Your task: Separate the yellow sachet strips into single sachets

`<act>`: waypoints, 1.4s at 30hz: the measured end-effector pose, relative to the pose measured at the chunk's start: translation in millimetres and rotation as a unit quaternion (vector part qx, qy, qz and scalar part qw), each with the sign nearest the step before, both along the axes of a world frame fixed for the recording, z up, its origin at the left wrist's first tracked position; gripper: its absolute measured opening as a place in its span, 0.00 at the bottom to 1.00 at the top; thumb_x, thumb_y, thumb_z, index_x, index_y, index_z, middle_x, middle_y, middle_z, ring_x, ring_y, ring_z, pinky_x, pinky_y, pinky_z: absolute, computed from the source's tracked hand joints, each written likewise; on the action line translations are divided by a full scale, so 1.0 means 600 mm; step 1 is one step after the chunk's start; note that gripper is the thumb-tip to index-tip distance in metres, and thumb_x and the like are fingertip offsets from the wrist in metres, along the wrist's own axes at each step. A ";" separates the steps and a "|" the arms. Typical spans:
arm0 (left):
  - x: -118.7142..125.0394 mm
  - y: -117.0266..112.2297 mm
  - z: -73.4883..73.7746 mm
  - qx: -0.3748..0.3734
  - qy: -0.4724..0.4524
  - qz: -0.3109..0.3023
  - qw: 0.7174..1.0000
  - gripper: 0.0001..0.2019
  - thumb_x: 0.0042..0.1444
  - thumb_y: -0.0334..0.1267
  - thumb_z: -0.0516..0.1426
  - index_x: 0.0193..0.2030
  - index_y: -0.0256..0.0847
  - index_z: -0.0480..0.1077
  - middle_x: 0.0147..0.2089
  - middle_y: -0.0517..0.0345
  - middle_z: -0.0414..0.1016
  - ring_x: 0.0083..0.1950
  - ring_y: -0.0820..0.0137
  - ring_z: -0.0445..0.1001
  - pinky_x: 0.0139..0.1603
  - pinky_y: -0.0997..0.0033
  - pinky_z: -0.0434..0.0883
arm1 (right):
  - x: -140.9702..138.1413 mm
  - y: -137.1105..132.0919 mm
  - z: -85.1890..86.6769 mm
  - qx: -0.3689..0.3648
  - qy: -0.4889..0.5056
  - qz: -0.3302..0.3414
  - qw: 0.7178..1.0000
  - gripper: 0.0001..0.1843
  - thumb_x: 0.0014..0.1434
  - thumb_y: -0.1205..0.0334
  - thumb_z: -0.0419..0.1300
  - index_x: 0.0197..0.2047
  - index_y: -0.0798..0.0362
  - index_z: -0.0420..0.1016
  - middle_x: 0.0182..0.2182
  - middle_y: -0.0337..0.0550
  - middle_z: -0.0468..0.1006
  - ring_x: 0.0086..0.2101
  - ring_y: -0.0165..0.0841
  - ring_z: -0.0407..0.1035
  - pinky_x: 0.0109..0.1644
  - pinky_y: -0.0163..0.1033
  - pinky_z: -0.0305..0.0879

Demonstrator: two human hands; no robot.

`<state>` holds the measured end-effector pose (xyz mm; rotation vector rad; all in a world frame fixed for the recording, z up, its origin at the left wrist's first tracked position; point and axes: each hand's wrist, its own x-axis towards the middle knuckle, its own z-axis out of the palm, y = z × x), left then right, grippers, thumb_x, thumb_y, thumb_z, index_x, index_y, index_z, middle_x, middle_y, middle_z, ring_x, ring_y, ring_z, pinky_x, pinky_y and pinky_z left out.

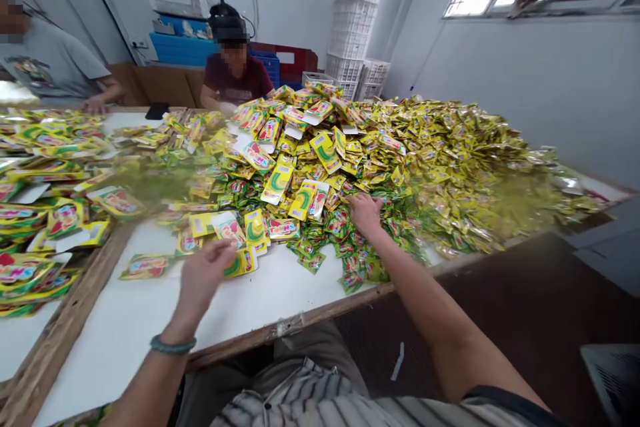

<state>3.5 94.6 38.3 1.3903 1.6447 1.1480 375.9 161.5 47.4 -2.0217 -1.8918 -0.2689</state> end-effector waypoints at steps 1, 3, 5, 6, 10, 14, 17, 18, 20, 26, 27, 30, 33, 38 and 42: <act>0.024 -0.012 -0.011 -0.008 0.046 -0.020 0.999 0.19 0.48 0.52 0.58 0.40 0.41 0.75 0.38 0.54 0.81 0.40 0.62 0.78 0.41 0.66 0.71 | -0.006 -0.007 -0.003 0.017 0.008 0.014 1.000 0.13 0.60 0.68 0.49 0.36 0.53 0.75 0.35 0.49 0.77 0.42 0.40 0.64 0.47 0.45 0.50; 0.067 -0.025 -0.018 -0.008 0.146 -0.072 0.987 0.13 0.52 0.48 0.55 0.35 0.43 0.76 0.35 0.56 0.80 0.37 0.63 0.77 0.38 0.68 0.69 | -0.029 -0.031 -0.008 0.050 0.066 0.036 0.996 0.12 0.62 0.64 0.48 0.33 0.54 0.72 0.30 0.47 0.75 0.35 0.36 0.64 0.41 0.40 0.52; 0.105 -0.025 -0.012 0.021 0.234 -0.112 0.965 0.13 0.56 0.46 0.52 0.31 0.42 0.74 0.32 0.56 0.79 0.34 0.64 0.75 0.35 0.68 0.66 | -0.059 -0.063 -0.015 0.053 0.168 0.052 0.983 0.13 0.63 0.59 0.48 0.32 0.53 0.69 0.26 0.44 0.73 0.28 0.33 0.62 0.34 0.37 0.52; 0.125 -0.021 -0.008 0.033 0.268 -0.126 0.955 0.15 0.58 0.47 0.51 0.30 0.42 0.73 0.31 0.55 0.78 0.33 0.64 0.74 0.35 0.68 0.65 | -0.072 -0.080 -0.020 0.036 0.226 0.060 0.972 0.14 0.63 0.57 0.48 0.31 0.52 0.68 0.24 0.41 0.72 0.25 0.32 0.61 0.32 0.35 0.52; 0.203 0.008 -0.006 0.035 0.328 -0.159 0.930 0.14 0.58 0.47 0.52 0.34 0.38 0.70 0.37 0.47 0.75 0.39 0.58 0.73 0.37 0.65 0.64 | -0.106 -0.133 -0.050 -0.065 0.394 0.090 0.912 0.17 0.60 0.48 0.51 0.29 0.51 0.67 0.20 0.36 0.69 0.22 0.30 0.60 0.27 0.33 0.53; 0.252 0.035 -0.026 0.025 0.302 -0.177 0.936 0.11 0.49 0.32 0.60 0.39 0.34 0.69 0.46 0.40 0.71 0.46 0.55 0.72 0.42 0.63 0.64 | -0.111 -0.155 -0.074 -0.074 0.416 0.063 0.904 0.21 0.56 0.43 0.54 0.25 0.52 0.66 0.19 0.36 0.68 0.22 0.29 0.58 0.25 0.33 0.52; 0.252 0.043 -0.041 0.015 0.261 -0.177 0.949 0.10 0.45 0.28 0.61 0.36 0.37 0.67 0.42 0.46 0.71 0.43 0.59 0.72 0.40 0.65 0.64 | -0.111 -0.158 -0.077 -0.061 0.422 0.055 0.903 0.23 0.54 0.41 0.56 0.22 0.52 0.63 0.17 0.35 0.64 0.21 0.28 0.55 0.24 0.33 0.50; 0.245 0.043 -0.045 0.008 0.244 -0.179 0.953 0.09 0.44 0.30 0.61 0.33 0.39 0.67 0.37 0.50 0.72 0.40 0.61 0.72 0.38 0.66 0.63 | -0.113 -0.159 -0.074 -0.055 0.425 0.056 0.902 0.23 0.53 0.41 0.57 0.21 0.52 0.62 0.17 0.35 0.63 0.21 0.27 0.54 0.24 0.33 0.49; 0.225 0.038 -0.051 -0.008 0.204 -0.185 0.961 0.09 0.44 0.34 0.62 0.26 0.41 0.64 0.28 0.58 0.69 0.32 0.65 0.70 0.33 0.69 0.62 | -0.117 -0.160 -0.067 -0.047 0.449 0.054 0.890 0.24 0.52 0.41 0.58 0.19 0.52 0.61 0.17 0.34 0.62 0.21 0.27 0.53 0.24 0.33 0.49; 0.154 -0.013 -0.054 -0.049 -0.021 -0.174 0.983 0.15 0.44 0.45 0.62 0.25 0.41 0.61 0.24 0.65 0.65 0.27 0.73 0.66 0.30 0.74 0.63 | -0.161 -0.170 -0.051 -0.109 0.701 0.119 0.695 0.20 0.47 0.44 0.65 0.30 0.54 0.73 0.24 0.39 0.73 0.28 0.32 0.65 0.34 0.37 0.62; 0.145 -0.023 -0.052 -0.061 -0.097 -0.163 0.980 0.15 0.41 0.44 0.64 0.25 0.40 0.61 0.24 0.66 0.65 0.28 0.74 0.65 0.31 0.75 0.63 | -0.172 -0.170 -0.053 -0.127 0.721 0.134 0.668 0.20 0.45 0.45 0.66 0.31 0.54 0.74 0.25 0.39 0.74 0.29 0.32 0.67 0.36 0.38 0.63; 0.125 -0.050 -0.043 -0.095 -0.263 -0.136 0.950 0.15 0.35 0.37 0.66 0.26 0.40 0.64 0.25 0.66 0.67 0.29 0.75 0.67 0.34 0.75 0.64 | -0.206 -0.171 -0.063 -0.167 0.732 0.156 0.642 0.20 0.44 0.45 0.67 0.31 0.54 0.75 0.25 0.39 0.75 0.28 0.32 0.67 0.34 0.37 0.63; 0.109 -0.069 -0.030 -0.135 -0.331 -0.137 0.924 0.16 0.38 0.37 0.65 0.36 0.40 0.68 0.29 0.63 0.73 0.32 0.73 0.70 0.35 0.75 0.65 | -0.225 -0.172 -0.069 -0.188 0.716 0.179 0.648 0.22 0.45 0.43 0.66 0.33 0.53 0.75 0.24 0.40 0.75 0.28 0.33 0.67 0.32 0.37 0.63; 0.099 -0.082 -0.018 -0.152 -0.321 -0.117 0.928 0.19 0.40 0.47 0.67 0.34 0.37 0.70 0.27 0.61 0.74 0.28 0.73 0.70 0.29 0.74 0.64 | -0.232 -0.178 -0.065 -0.230 0.654 0.204 0.691 0.20 0.44 0.43 0.67 0.29 0.51 0.73 0.23 0.38 0.74 0.29 0.34 0.68 0.31 0.37 0.65; 0.102 -0.085 -0.028 -0.118 -0.303 -0.076 0.942 0.22 0.31 0.48 0.70 0.29 0.39 0.68 0.22 0.64 0.73 0.26 0.71 0.71 0.29 0.72 0.67 | -0.246 -0.187 -0.060 -0.261 0.700 0.180 0.640 0.24 0.47 0.41 0.65 0.39 0.50 0.72 0.27 0.38 0.76 0.29 0.32 0.70 0.32 0.37 0.65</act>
